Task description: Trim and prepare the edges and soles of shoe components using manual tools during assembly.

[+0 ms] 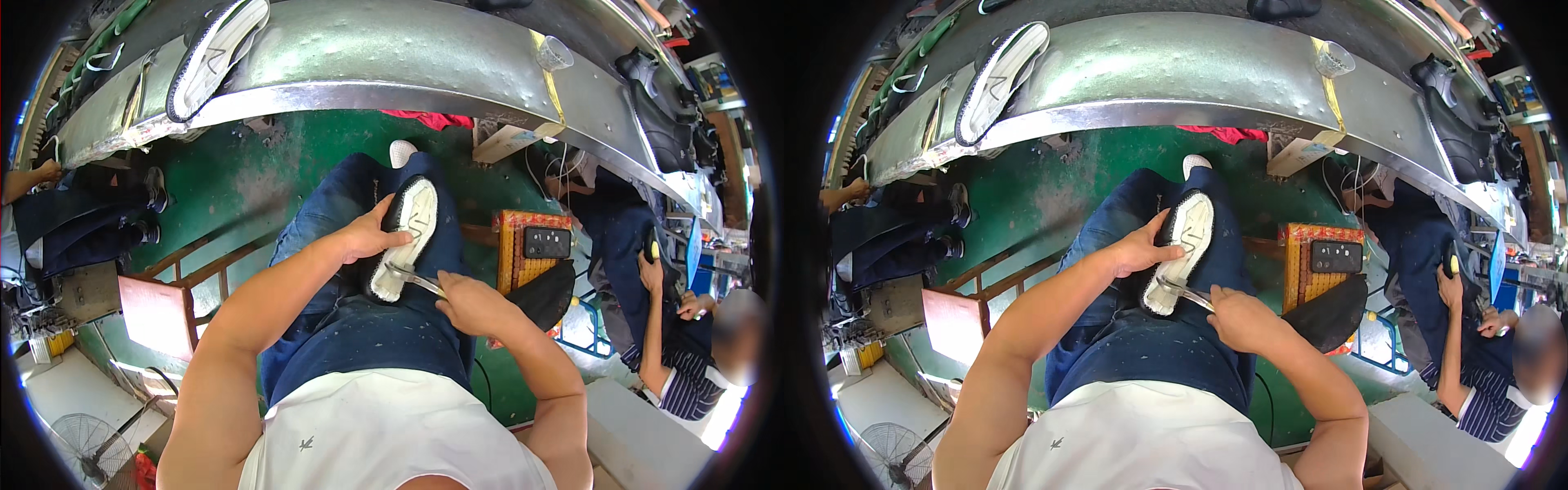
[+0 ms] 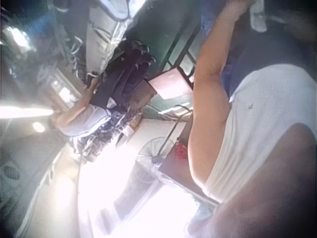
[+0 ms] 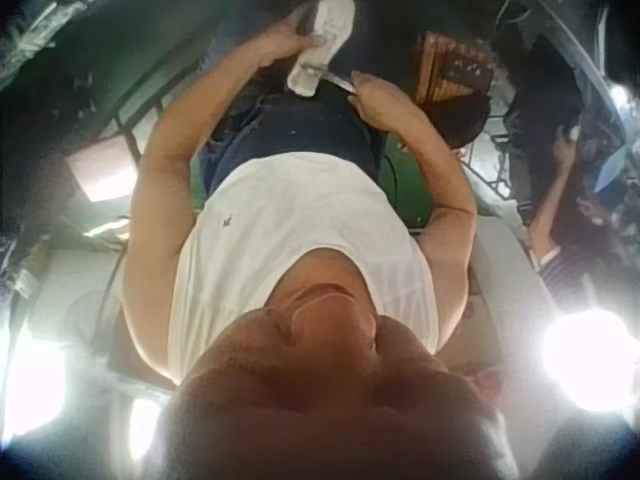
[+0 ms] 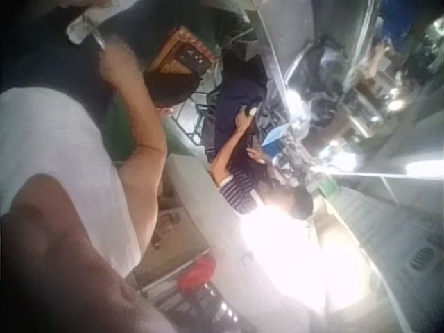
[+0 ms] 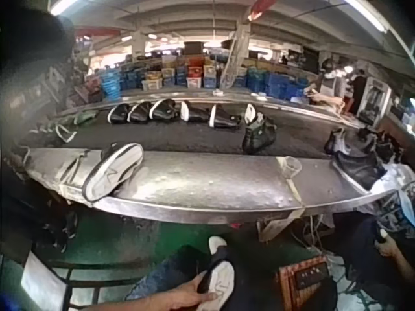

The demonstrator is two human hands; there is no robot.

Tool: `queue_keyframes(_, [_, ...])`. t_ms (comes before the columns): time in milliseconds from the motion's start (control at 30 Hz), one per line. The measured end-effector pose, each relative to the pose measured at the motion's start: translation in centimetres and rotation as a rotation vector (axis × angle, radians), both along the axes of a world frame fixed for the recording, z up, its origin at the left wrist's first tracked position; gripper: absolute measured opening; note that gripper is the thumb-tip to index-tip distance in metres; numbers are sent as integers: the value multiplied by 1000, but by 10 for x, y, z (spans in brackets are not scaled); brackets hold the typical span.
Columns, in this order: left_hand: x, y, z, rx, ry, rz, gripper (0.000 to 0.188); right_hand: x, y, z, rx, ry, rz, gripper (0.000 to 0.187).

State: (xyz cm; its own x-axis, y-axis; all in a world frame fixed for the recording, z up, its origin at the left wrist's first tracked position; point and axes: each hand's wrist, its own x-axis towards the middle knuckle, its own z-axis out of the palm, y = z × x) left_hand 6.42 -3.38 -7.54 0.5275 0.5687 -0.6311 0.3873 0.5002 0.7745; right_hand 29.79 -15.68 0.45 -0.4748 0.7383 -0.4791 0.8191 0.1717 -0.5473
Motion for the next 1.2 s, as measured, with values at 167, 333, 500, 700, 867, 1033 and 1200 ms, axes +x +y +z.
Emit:
queue_keyframes(167, [-4, -2, -3, -30, -41, 38, 111, -15, 16, 7, 74, -192, 82, 32])
queue_keyframes(333, [-5, 0, -13, 7, -50, 42, 110, -5, 14, -8, 95, 18, -3, 27])
queue_keyframes(500, [-6, -5, -16, 38, -12, 37, 111, -27, 21, 15, 201, -112, 74, 24])
queue_keyframes(700, [-16, -1, -36, 37, -84, 115, 107, -20, 5, -47, 156, 7, -89, 23])
queue_keyframes(867, [-13, -7, -29, 235, 48, 31, 103, -15, -31, -56, 289, 174, -284, 29])
queue_keyframes(1033, [5, -27, 6, 188, 248, -110, 107, 6, -38, -32, -363, 65, -373, 33])
queue_keyframes(1200, [-23, -100, -49, 398, 111, -34, 109, 23, -38, -42, -352, 94, -325, 32])
